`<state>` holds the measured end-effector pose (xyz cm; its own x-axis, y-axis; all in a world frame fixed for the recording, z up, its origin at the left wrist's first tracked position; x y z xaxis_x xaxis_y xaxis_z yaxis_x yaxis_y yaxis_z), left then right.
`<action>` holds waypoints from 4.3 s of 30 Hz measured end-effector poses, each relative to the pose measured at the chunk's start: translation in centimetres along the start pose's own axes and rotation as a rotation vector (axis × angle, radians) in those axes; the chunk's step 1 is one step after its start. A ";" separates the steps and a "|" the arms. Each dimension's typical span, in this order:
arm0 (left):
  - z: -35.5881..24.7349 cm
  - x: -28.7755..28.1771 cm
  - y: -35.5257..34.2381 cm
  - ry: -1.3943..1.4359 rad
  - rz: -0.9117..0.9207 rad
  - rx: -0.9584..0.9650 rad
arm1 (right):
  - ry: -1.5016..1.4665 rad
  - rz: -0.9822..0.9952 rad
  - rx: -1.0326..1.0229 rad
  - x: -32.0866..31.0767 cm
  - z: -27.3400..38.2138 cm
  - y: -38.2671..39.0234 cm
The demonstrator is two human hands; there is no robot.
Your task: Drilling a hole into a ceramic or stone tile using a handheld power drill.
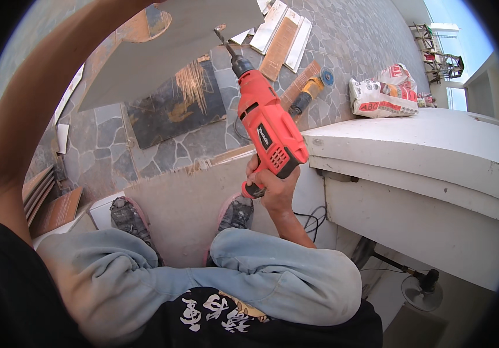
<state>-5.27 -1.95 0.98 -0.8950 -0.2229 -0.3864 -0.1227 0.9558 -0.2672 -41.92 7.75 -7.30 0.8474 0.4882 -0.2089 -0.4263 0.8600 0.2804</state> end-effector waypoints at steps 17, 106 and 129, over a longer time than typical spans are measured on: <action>0.0 -0.7 0.5 0.005 -0.052 -0.018 | 0.114 0.024 -0.087 0.7 -1.0 -0.4; 0.3 -0.1 0.3 -0.038 -0.019 0.015 | 0.519 -0.218 -0.483 -1.1 -3.6 -1.8; 0.2 -0.6 0.5 -0.016 -0.026 0.016 | 0.319 -0.165 -0.238 -0.5 -3.2 -1.4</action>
<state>-4.70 -1.41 0.93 -0.8847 -0.2510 -0.3928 -0.1389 0.9463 -0.2919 -42.70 6.76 -10.60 0.7861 0.3305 -0.5223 -0.3859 0.9225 0.0030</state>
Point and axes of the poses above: each hand's wrist, its own y-axis away from the middle knuckle, its own x-axis out of the palm, z = x × y, the point moved 2 cm from there along -y, towards the middle knuckle, and after that the axes turned 13 degrees about y, right-handed, at the moved point
